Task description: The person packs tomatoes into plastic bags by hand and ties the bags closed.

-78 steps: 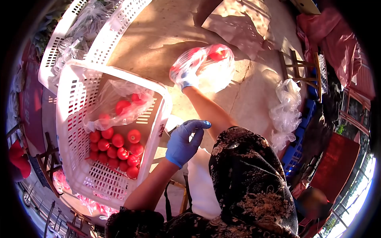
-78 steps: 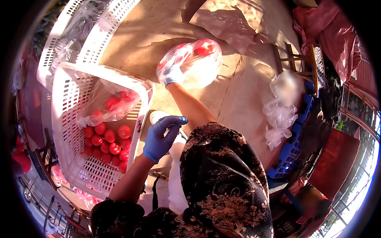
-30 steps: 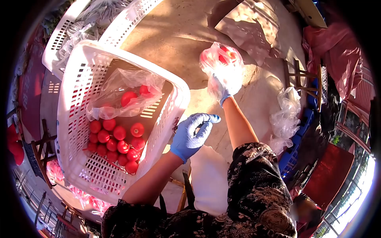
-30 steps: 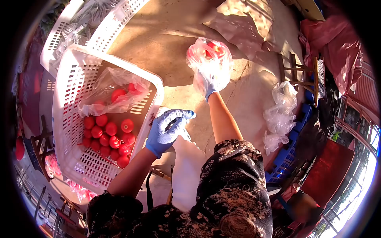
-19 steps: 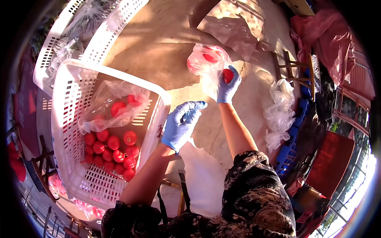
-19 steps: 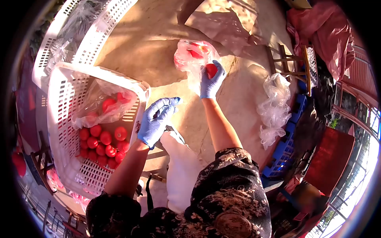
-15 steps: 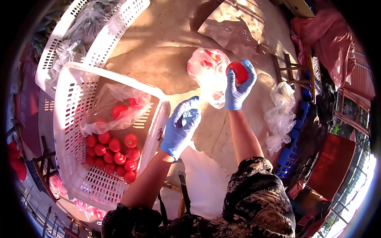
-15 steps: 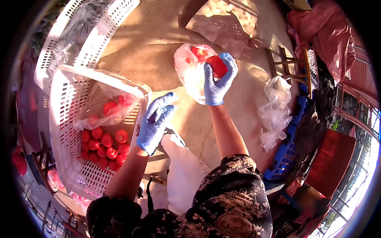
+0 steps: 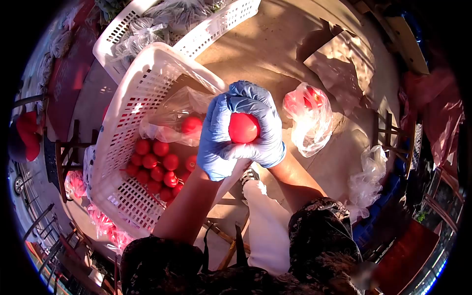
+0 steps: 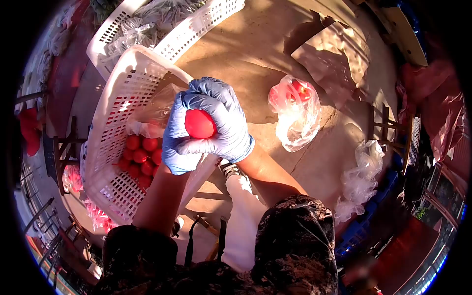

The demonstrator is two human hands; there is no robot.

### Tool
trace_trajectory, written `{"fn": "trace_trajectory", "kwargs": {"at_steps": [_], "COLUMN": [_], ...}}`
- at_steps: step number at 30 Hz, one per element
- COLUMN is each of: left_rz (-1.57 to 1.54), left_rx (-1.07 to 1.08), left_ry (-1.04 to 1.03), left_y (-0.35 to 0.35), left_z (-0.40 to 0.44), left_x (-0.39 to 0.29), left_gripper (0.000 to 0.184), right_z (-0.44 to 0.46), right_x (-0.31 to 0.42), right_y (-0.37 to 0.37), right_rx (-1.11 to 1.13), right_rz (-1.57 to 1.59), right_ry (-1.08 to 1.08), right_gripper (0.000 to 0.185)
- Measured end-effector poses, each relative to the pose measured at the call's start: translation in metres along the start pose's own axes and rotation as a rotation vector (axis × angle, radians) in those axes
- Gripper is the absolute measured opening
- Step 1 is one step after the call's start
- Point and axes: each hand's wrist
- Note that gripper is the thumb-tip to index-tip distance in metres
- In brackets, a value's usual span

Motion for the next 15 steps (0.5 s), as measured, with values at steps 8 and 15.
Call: {"fn": "trace_trajectory", "kwargs": {"at_steps": [8, 15], "left_rz": [0.789, 1.140], "left_rx": [-0.173, 0.005], "left_ry": [-0.891, -0.955], "left_y": [0.004, 0.024], "left_z": [-0.004, 0.000], "left_x": [0.005, -0.015], "left_gripper": [0.032, 0.050], "right_z": [0.013, -0.011], "right_x": [0.023, -0.001], "right_y": [-0.025, -0.032], "right_rx": [-0.580, -0.774], "right_rz": [1.280, 1.271], "right_ry": [-0.957, -1.113], "right_gripper": [0.033, 0.034]}}
Point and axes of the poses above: each hand's wrist, its own z-axis towards the middle knuckle, its own y-axis out of the back of the hand, x = y × z, and after that the axes turned 12 degrees about z, right-handed
